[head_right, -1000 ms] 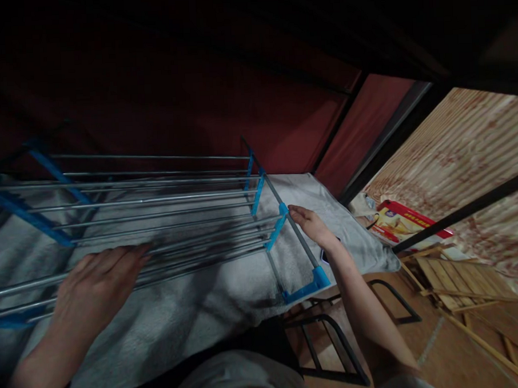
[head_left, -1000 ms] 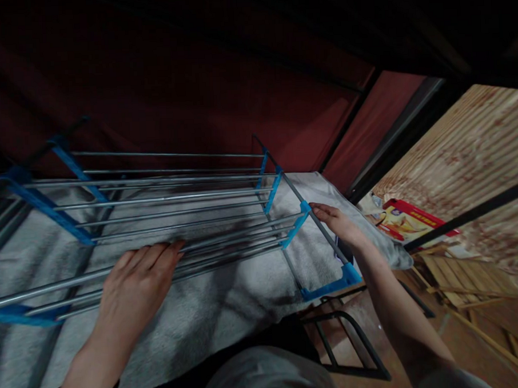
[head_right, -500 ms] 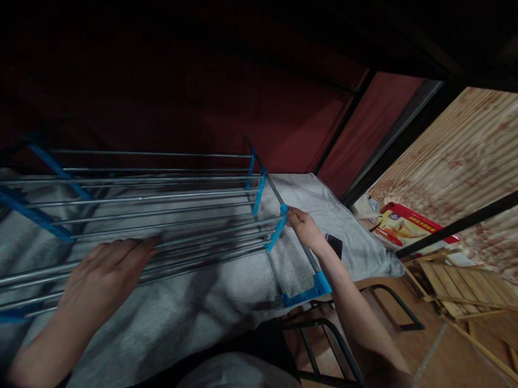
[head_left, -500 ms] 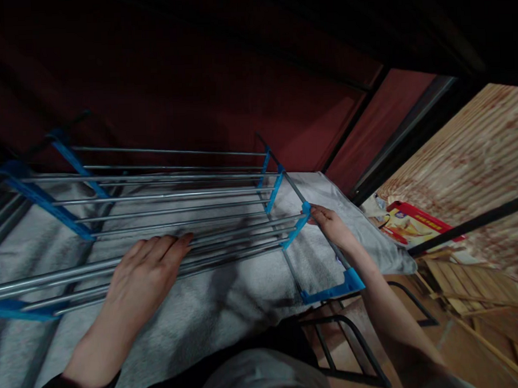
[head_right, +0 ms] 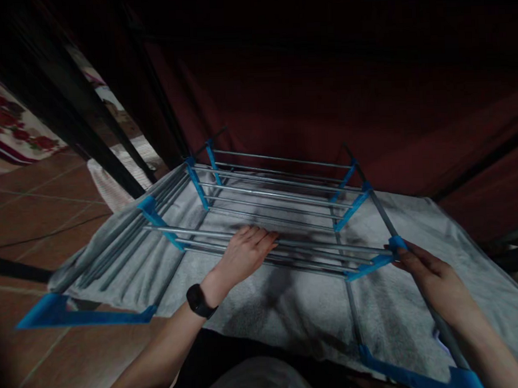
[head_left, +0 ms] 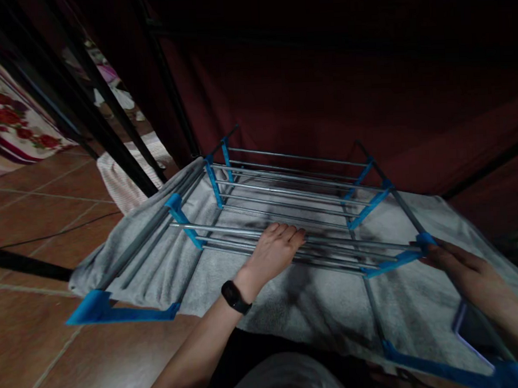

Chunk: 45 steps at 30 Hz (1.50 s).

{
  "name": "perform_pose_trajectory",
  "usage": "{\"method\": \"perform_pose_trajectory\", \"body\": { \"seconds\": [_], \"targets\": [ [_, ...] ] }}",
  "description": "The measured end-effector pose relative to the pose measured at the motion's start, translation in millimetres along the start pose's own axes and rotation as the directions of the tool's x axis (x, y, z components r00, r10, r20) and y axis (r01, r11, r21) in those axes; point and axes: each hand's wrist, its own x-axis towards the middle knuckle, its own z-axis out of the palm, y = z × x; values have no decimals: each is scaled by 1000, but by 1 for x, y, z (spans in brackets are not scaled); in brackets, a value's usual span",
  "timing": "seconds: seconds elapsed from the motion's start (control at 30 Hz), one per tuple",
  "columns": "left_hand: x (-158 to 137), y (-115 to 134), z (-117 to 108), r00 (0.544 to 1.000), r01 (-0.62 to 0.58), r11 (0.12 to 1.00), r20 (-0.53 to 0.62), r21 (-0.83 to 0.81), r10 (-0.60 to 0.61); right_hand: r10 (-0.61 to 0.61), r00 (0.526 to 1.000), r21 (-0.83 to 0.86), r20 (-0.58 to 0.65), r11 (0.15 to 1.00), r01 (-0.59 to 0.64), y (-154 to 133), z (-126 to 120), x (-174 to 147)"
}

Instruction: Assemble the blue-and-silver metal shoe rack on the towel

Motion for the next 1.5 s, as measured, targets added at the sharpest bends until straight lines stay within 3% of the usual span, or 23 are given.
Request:
{"method": "perform_pose_trajectory", "body": {
  "seconds": [0.13, 0.47, 0.77, 1.07, 1.27, 1.5],
  "targets": [
    [12, 1, -4, 1000, 3, 1000, 25, -12, -3, 107, 994, 46, 30, 993, -109, -13, 0, -7],
    [25, 19, -2, 995, -48, 998, 89, -38, 51, 87, 994, 74, 60, 993, -91, 4, -1, 0],
    [47, 39, 9, 987, -99, 994, 122, -39, 103, -81, 990, 230, 117, 972, 52, 4, 9, 4],
    [63, 56, 11, 984, -97, 994, 147, -50, 103, -97, 987, 245, 132, 968, 63, -3, 9, 1],
    [68, 59, 4, 980, -93, 992, 166, -86, 106, -29, 995, 190, 92, 982, 11, 3, 6, 0],
    [69, 60, 8, 973, -107, 990, 195, -92, 123, 170, 984, 79, 63, 981, -174, -13, 0, -6]
  ]
}}
